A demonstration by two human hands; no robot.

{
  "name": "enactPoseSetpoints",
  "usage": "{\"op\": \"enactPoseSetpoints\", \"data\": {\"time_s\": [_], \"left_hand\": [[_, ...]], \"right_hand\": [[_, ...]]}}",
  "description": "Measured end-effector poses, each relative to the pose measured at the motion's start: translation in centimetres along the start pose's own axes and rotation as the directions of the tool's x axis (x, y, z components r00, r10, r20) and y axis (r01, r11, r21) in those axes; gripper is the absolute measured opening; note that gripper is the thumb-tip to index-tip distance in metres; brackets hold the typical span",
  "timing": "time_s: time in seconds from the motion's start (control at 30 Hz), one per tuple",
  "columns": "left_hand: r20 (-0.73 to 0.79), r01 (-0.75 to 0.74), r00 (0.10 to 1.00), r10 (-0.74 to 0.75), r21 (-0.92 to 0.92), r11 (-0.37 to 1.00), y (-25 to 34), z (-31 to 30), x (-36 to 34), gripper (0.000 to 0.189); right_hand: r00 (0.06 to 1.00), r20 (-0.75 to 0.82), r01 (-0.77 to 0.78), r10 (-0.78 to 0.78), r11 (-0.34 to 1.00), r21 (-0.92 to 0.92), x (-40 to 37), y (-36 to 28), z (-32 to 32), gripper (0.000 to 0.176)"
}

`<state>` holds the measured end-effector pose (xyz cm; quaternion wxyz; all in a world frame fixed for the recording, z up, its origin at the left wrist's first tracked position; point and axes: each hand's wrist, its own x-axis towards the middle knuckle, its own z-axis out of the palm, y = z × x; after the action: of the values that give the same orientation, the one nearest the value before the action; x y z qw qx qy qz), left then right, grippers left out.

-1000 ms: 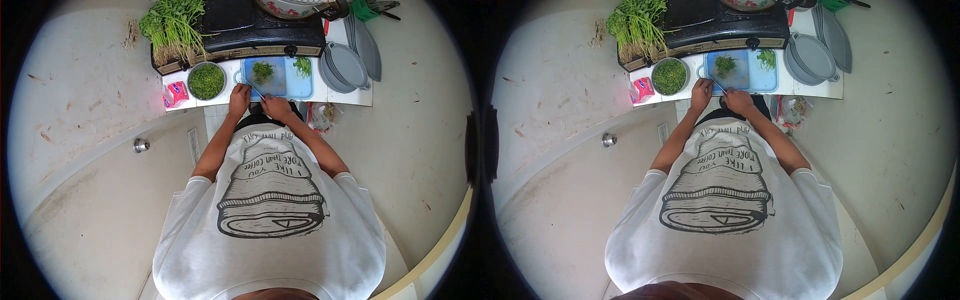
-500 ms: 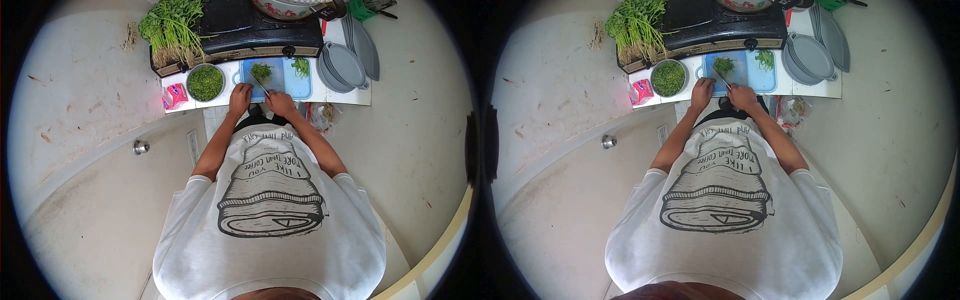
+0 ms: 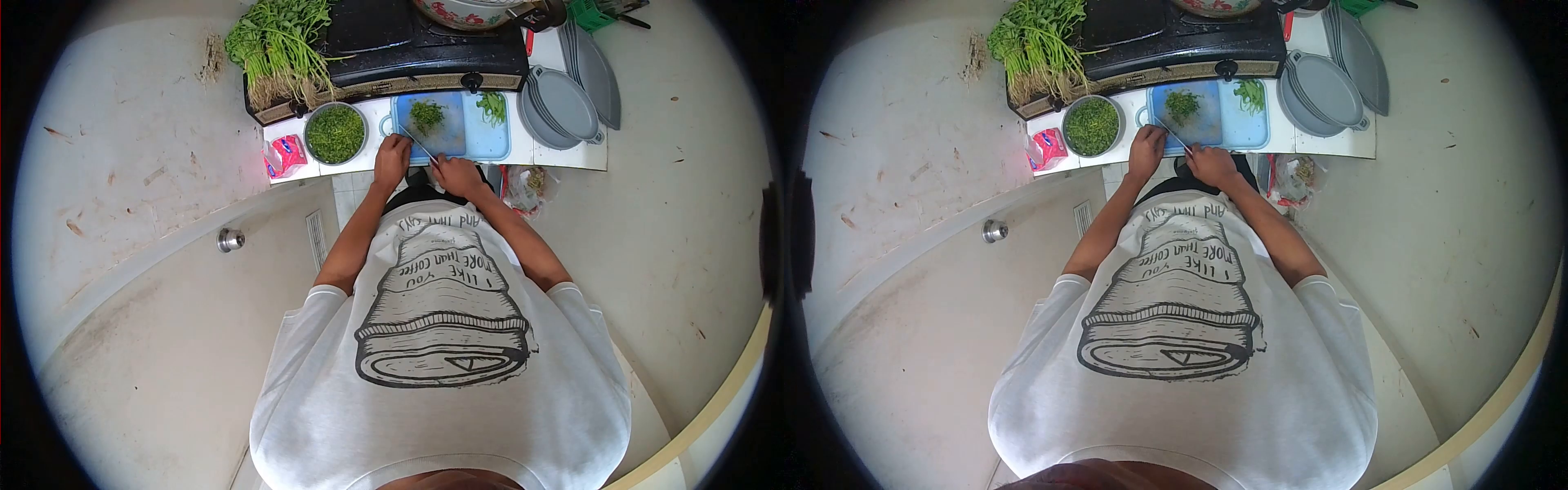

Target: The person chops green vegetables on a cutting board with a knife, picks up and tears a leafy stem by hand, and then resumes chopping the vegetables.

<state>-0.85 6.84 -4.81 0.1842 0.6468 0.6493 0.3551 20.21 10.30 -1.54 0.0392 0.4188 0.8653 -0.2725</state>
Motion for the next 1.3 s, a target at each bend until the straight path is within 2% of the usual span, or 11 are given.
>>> {"op": "enactPoseSetpoints", "data": {"time_s": [0.73, 0.9, 1.07, 1.17, 1.23, 1.3], "left_hand": [[-0.017, 0.013, 1.0, -0.014, -0.048, 0.999, 0.6, -0.3, 0.1, 0.01], [0.012, 0.097, 0.995, -0.096, -0.082, 0.992, 0.8, -0.3, 0.2, 0.012], [0.0, 0.045, 0.999, -0.045, -0.046, 0.998, 0.6, -0.4, 0.1, 0.009], [0.011, 0.06, 0.998, -0.06, -0.043, 0.997, 0.5, -0.3, 0.0, 0.01], [0.016, 0.069, 0.998, -0.069, -0.039, 0.997, 0.5, -0.4, -0.1, 0.011], [0.012, 0.057, 0.998, -0.057, -0.041, 0.997, 0.4, -0.4, -0.2, 0.011]], "right_hand": [[1.0, 0.007, -0.027, 0.028, 0.999, -0.03, 1.7, -0.3, -0.5, 0.036], [0.998, -0.029, -0.061, 0.061, 0.998, -0.021, 1.9, 0.1, -1.4, 0.035], [0.996, -0.036, -0.084, 0.084, 0.996, 0.006, 1.3, 0.2, -1.3, 0.036], [0.999, 0.003, -0.044, 0.044, 0.999, -0.014, 0.5, 0.1, -0.7, 0.037], [0.997, -0.068, 0.034, -0.035, 0.999, -0.017, 0.0, 0.2, -0.3, 0.036], [0.997, -0.063, 0.036, -0.036, 0.999, -0.014, -0.1, 0.3, -0.2, 0.036]]}}
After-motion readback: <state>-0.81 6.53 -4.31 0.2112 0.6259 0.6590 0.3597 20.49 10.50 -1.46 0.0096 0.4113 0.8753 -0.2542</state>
